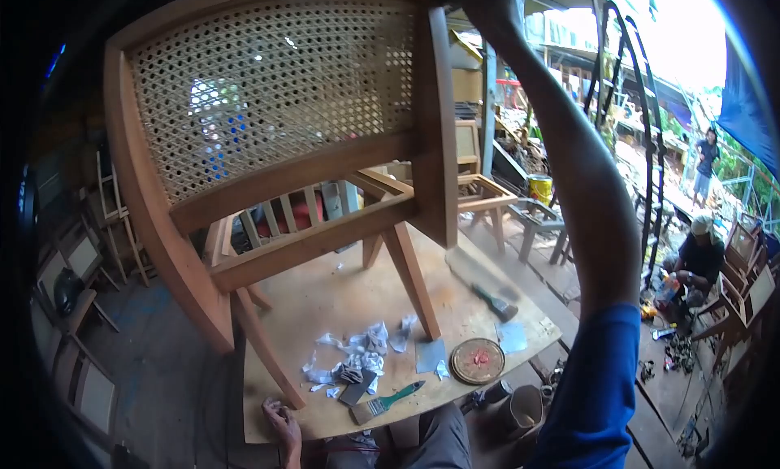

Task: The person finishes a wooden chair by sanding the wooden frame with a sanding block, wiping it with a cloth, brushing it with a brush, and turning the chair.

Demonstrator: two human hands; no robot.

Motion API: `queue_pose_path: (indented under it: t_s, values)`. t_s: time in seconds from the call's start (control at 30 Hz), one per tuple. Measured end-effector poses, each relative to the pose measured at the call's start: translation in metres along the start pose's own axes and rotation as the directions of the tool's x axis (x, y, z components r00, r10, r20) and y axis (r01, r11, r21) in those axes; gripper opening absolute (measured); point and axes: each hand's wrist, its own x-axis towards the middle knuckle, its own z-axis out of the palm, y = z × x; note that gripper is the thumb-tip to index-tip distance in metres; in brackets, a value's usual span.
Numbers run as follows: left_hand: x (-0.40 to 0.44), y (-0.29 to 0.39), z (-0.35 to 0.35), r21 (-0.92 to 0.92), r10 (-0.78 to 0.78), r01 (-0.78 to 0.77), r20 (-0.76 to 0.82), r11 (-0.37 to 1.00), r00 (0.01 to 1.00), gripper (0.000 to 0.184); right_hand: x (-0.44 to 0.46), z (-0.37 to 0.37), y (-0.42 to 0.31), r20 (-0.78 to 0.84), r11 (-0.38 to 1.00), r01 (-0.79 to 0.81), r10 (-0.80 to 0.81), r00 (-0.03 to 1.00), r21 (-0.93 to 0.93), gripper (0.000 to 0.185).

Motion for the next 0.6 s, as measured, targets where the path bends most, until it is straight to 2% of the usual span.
queue_pose_path:
  t_s: [0.2, 0.33, 0.37, 0.4, 0.43, 0.47, 0.5, 0.53, 0.57, 0.6]
  values:
    - [0.001, 0.008, 0.003, 0.015, 0.055, -0.055, -0.021, 0.998, 0.998, 0.043, 0.011, -0.024, 0.012, 0.014, 0.933, 0.018, -0.014, 1.0, -0.358, 0.026]
    - [0.0, 0.0, 0.0, 0.016, 0.037, -0.037, -0.013, 0.999, 0.999, 0.043, 0.032, -0.059, 0.043, -0.042, 0.763, 0.013, -0.053, 0.998, -0.646, 0.038]
    - [0.0, -0.007, 0.001, 0.013, 0.03, -0.029, -0.025, 0.999, 0.999, 0.043, 0.031, -0.071, 0.057, -0.095, 0.79, 0.02, -0.098, 0.991, -0.613, 0.036]
    - [0.0, -0.014, 0.004, 0.007, 0.043, -0.043, -0.02, 0.999, 0.999, 0.043, 0.044, -0.086, 0.091, 0.15, 0.232, 0.192, -0.188, 0.971, -0.954, 0.034]
    - [-0.001, -0.019, 0.007, 0.004, 0.048, -0.048, -0.034, 0.999, 0.998, 0.043, 0.029, -0.054, 0.053, -0.061, 0.568, 0.003, -0.094, 0.994, -0.823, 0.041]
    - [0.0, -0.014, 0.007, -0.019, 0.006, -0.006, -0.016, 1.0, 1.0, 0.044, 0.013, -0.021, 0.01, -0.268, 0.821, -0.157, 0.005, 0.963, -0.549, 0.051]
    - [-0.001, -0.01, 0.003, -0.033, -0.034, 0.034, 0.007, 0.999, 0.999, 0.045, 0.01, 0.009, -0.02, -0.192, 0.844, -0.134, 0.038, 0.981, -0.519, 0.048]
    - [-0.001, -0.023, 0.007, -0.027, -0.033, 0.032, -0.01, 0.999, 0.999, 0.046, 0.004, 0.05, -0.049, -0.227, 0.914, -0.021, -0.079, 0.971, -0.406, 0.043]
    - [0.0, -0.017, 0.005, 0.023, -0.008, 0.009, -0.02, 1.0, 1.0, 0.047, 0.001, 0.084, -0.083, -0.166, 0.927, 0.111, -0.181, 0.969, -0.359, 0.028]
    - [0.0, -0.011, 0.003, 0.074, 0.017, -0.016, -0.017, 0.997, 1.0, 0.048, -0.013, 0.118, -0.142, -0.137, 0.967, 0.107, -0.141, 0.981, -0.229, 0.022]
